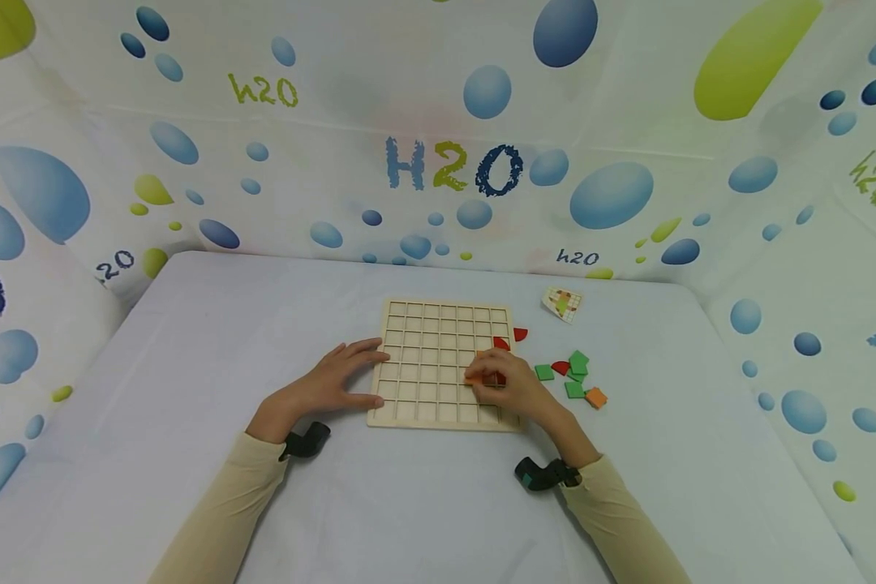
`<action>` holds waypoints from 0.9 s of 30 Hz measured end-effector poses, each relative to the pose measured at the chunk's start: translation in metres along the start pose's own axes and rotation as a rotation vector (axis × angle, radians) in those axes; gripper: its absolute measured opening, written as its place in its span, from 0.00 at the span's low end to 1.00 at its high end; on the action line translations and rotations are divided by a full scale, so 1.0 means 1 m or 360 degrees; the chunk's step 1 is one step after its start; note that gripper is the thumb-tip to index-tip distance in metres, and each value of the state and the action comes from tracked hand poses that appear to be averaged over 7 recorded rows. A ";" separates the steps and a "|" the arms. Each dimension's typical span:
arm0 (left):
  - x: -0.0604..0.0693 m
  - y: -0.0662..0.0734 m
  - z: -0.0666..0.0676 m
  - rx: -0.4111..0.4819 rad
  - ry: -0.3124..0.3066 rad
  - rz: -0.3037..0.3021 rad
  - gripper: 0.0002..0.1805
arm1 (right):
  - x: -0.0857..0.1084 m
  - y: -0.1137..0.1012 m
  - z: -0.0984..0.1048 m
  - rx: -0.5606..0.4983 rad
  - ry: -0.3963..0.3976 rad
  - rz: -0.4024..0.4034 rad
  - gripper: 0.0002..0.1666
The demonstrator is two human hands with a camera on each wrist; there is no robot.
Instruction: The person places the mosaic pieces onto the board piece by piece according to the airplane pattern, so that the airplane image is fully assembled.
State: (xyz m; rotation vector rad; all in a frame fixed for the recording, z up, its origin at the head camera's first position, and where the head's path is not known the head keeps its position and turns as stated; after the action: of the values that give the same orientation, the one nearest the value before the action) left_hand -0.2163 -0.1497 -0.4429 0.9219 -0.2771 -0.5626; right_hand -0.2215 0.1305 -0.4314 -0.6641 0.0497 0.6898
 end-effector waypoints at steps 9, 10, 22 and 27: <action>0.000 0.000 0.000 0.0002 0.0002 -0.0006 0.37 | -0.001 -0.002 -0.001 0.0017 0.0001 -0.0005 0.10; 0.000 0.000 0.000 0.0001 0.0003 -0.0003 0.37 | -0.001 -0.002 -0.001 0.0018 -0.0002 -0.0011 0.10; 0.000 -0.001 0.000 0.0008 -0.0001 0.0008 0.38 | -0.002 -0.004 0.001 -0.0010 -0.0004 -0.0023 0.11; 0.000 0.000 0.000 0.0010 -0.0005 0.0008 0.38 | -0.002 -0.004 0.000 -0.0011 -0.0016 -0.0044 0.10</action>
State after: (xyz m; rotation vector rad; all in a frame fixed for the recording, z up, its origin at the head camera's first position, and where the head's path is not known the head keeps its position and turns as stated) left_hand -0.2163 -0.1496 -0.4424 0.9263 -0.2840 -0.5585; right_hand -0.2209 0.1268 -0.4287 -0.6666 0.0290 0.6666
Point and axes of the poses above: each hand's wrist, its own x-axis away from the middle knuckle, its own z-axis out of the back of the hand, y = z × x, the point moved 5 cm from there along -x, towards the middle knuckle, and after that the axes turned 12 degrees about x, right-handed, at the moved point
